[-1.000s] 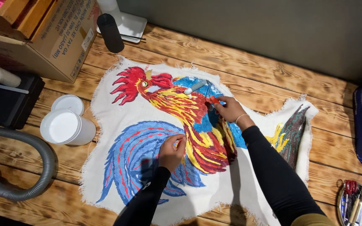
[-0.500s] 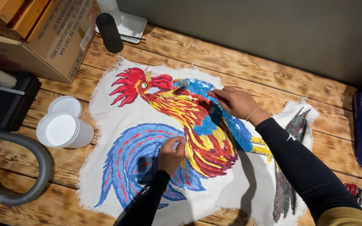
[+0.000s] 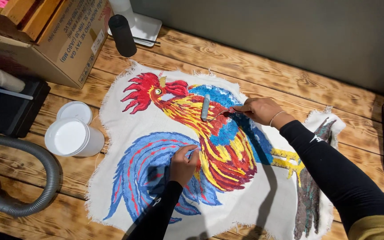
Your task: Applying white adhesive or glue to the back of a tufted rug with a rooster design using a small roller.
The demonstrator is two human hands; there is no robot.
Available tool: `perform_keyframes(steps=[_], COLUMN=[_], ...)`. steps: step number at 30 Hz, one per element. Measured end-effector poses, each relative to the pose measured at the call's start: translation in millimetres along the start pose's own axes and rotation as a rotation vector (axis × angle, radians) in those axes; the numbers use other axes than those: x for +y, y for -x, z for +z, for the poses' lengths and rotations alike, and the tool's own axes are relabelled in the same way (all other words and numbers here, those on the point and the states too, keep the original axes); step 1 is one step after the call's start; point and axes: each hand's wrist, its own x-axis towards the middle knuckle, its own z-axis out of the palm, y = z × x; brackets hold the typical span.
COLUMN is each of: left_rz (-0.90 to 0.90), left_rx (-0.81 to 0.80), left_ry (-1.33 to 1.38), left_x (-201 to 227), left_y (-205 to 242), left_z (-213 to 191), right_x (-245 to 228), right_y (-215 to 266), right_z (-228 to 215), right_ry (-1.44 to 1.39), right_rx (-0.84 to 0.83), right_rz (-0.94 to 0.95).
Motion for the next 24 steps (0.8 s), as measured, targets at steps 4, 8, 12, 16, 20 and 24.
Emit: perform_keyframes(steps=[4, 8, 12, 16, 20, 24], left_rz=[0.069, 0.064, -0.099, 0.097, 0.091, 0.226], left_rx=[0.03, 0.006, -0.01, 0.05, 0.076, 0.146], left_ry=[0.065, 0.078, 0.035, -0.018, -0.118, -0.426], left_x=[-8.1, 12.1, 16.1, -0.3, -0.6, -11.9], left_y=[1.3, -3.9, -13.6, -29.5, -53.0, -78.2], left_z=[19.7, 7.3, -7.5, -10.2, -48.6, -72.5], right_x=[-10.2, 4.6, -8.0, -13.5, 17.7, 19.1], right_y=[-21.7, -25.3, -28.4, -43.7, -26.4, -31.6], right_z=[11.4, 10.4, 0.3, 26.2, 15.0, -6.1], right_ry=[-0.121, -0.169, -0.256, -0.362, -0.309, -0.216], right_rx=[0.047, -0.063, -0.131, -0.05, -0.236, -0.334], right_rz=[-0.084, -0.076, -0.054, -0.057, 0.048, 0.117])
